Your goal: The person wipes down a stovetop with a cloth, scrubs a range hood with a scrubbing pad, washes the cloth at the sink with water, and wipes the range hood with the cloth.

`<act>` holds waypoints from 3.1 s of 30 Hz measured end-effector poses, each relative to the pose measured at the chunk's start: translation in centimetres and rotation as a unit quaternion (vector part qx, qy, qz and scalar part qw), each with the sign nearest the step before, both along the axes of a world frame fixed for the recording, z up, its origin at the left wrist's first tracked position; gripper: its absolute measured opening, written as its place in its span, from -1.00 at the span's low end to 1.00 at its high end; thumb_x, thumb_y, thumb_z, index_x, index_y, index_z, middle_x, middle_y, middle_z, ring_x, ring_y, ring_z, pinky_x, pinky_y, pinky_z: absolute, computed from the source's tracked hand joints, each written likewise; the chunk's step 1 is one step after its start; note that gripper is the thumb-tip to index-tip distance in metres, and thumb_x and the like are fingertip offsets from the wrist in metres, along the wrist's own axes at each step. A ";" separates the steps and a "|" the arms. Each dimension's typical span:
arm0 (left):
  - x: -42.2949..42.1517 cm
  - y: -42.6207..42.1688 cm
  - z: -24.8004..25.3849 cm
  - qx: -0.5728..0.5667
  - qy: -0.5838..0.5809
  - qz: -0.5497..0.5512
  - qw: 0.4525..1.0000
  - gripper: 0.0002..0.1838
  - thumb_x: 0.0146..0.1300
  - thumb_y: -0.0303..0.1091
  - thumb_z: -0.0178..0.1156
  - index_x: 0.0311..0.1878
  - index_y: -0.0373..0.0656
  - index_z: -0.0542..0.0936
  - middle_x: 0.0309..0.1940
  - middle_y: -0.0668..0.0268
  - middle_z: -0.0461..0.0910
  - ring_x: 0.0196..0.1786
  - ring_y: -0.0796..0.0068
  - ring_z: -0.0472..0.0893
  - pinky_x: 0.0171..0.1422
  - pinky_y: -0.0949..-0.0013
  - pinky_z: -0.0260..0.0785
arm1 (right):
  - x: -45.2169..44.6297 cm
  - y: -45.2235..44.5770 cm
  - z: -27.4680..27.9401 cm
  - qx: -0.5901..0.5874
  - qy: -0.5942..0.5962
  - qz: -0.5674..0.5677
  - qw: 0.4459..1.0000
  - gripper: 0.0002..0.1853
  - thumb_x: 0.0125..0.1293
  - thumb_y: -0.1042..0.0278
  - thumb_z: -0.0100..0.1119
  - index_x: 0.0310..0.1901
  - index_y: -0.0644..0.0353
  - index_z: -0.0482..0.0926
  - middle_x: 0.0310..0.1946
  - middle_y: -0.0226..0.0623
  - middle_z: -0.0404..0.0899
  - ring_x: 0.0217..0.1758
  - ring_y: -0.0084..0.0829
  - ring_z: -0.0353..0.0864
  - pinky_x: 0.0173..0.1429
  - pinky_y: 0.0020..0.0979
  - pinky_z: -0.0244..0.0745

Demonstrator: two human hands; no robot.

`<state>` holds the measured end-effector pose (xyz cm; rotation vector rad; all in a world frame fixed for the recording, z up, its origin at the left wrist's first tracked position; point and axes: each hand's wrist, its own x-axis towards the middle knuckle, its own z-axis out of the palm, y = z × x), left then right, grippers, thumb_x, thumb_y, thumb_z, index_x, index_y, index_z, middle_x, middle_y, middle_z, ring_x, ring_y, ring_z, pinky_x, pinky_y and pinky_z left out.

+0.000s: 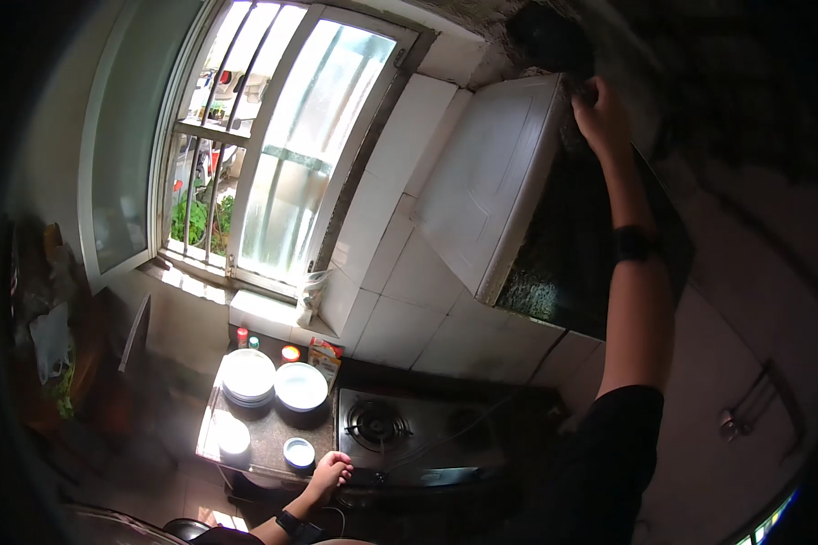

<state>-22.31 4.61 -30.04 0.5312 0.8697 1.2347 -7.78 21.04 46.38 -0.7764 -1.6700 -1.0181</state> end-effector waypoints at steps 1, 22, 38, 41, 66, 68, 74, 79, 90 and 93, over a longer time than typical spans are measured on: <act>0.4 0.0 3.6 0.081 -0.005 -0.022 0.996 -0.84 0.26 -0.50 0.02 -0.10 -0.13 0.43 -0.36 0.38 0.53 -0.41 0.64 0.51 -0.38 0.56 0.34 | -1.8 -1.7 0.1 -0.036 0.021 -0.006 0.999 -0.66 0.18 0.20 0.19 -0.03 0.11 0.51 -0.12 -0.05 0.62 0.01 0.02 0.58 0.03 -0.13 0.47; -5.5 5.9 49.5 0.658 0.271 0.220 0.667 -0.62 0.26 -0.51 0.01 0.16 -0.15 0.42 0.05 0.23 0.51 0.02 0.41 0.52 0.10 0.30 0.33 | -1.3 -0.9 0.8 0.025 -0.057 0.065 0.996 -0.70 0.21 0.19 0.29 -0.12 0.20 0.59 -0.16 -0.02 0.62 -0.05 -0.02 0.61 -0.02 -0.18 0.50; -3.0 3.4 37.5 0.569 0.306 0.235 0.726 -0.48 0.16 -0.47 0.05 0.26 -0.18 0.37 0.20 0.18 0.44 0.19 0.26 0.44 0.24 0.20 0.23 | 0.7 -10.5 -24.8 -0.090 -0.189 0.152 0.966 -0.77 0.09 0.52 0.24 -0.18 0.18 0.51 -0.38 -0.20 0.47 -0.30 -0.14 0.46 -0.22 -0.21 0.38; -1.6 2.7 38.0 0.588 0.332 0.231 0.700 -0.46 0.15 -0.52 0.05 0.26 -0.19 0.37 0.22 0.09 0.40 0.27 0.14 0.39 0.36 0.15 0.16 | 0.4 -9.6 -23.5 -0.039 -0.202 0.144 0.968 -0.81 0.14 0.50 0.22 -0.19 0.20 0.52 -0.40 -0.17 0.49 -0.33 -0.11 0.49 -0.21 -0.20 0.41; 10.2 3.3 45.7 0.556 0.640 0.338 0.408 -0.11 0.28 0.00 0.05 0.44 -0.42 -0.07 0.28 -0.22 0.22 0.35 -0.16 0.26 0.48 -0.08 -0.02 | 4.9 -6.6 -27.6 0.023 -0.034 0.252 0.967 -0.83 0.00 0.36 0.19 -0.34 0.16 0.50 -0.47 -0.34 0.46 -0.34 -0.32 0.48 -0.23 -0.33 0.38; 13.4 4.5 45.2 0.521 0.678 0.373 0.360 0.05 0.18 0.17 0.16 0.44 -0.40 -0.09 0.27 -0.23 0.22 0.35 -0.14 0.26 0.49 -0.12 -0.06 | 8.5 -6.4 -27.9 0.030 -0.029 0.212 0.976 -0.83 0.08 0.27 0.14 -0.34 0.15 0.48 -0.46 -0.34 0.45 -0.36 -0.32 0.46 -0.29 -0.34 0.32; 26.4 8.2 44.8 0.545 0.665 0.385 0.336 0.02 0.09 0.14 0.21 0.42 -0.37 0.04 0.17 -0.20 0.31 0.30 -0.10 0.31 0.47 -0.07 -0.01 | 20.9 -2.2 -30.2 0.055 0.007 0.223 0.973 -0.80 0.14 0.25 0.13 -0.26 0.16 0.50 -0.44 -0.32 0.46 -0.40 -0.32 0.45 -0.32 -0.30 0.30; 36.0 10.8 44.6 0.556 0.657 0.401 0.314 0.01 0.04 0.12 0.23 0.41 -0.35 0.07 0.15 -0.14 0.33 0.30 -0.03 0.31 0.50 0.00 -0.04 | 29.8 -0.2 -30.1 0.088 0.044 0.210 0.973 -0.79 0.16 0.27 0.14 -0.21 0.17 0.50 -0.45 -0.32 0.45 -0.42 -0.32 0.43 -0.33 -0.30 0.30; 32.6 9.2 44.4 0.537 0.669 0.382 0.345 0.00 0.02 0.14 0.25 0.41 -0.30 0.11 0.15 -0.07 0.36 0.32 0.07 0.31 0.53 0.03 -0.11 | 26.3 -2.3 -30.2 0.034 0.049 0.166 0.984 -0.81 0.16 0.26 0.11 -0.23 0.14 0.50 -0.46 -0.36 0.42 -0.43 -0.33 0.42 -0.33 -0.31 0.29; 26.4 7.1 44.5 0.500 0.695 0.387 0.342 -0.04 0.10 0.10 0.21 0.41 -0.32 0.08 0.16 -0.12 0.36 0.30 0.00 0.33 0.52 -0.02 -0.11 | 19.7 -3.5 -30.1 0.013 0.046 0.216 0.975 -0.84 0.12 0.24 0.10 -0.30 0.09 0.50 -0.46 -0.39 0.42 -0.39 -0.35 0.43 -0.30 -0.31 0.27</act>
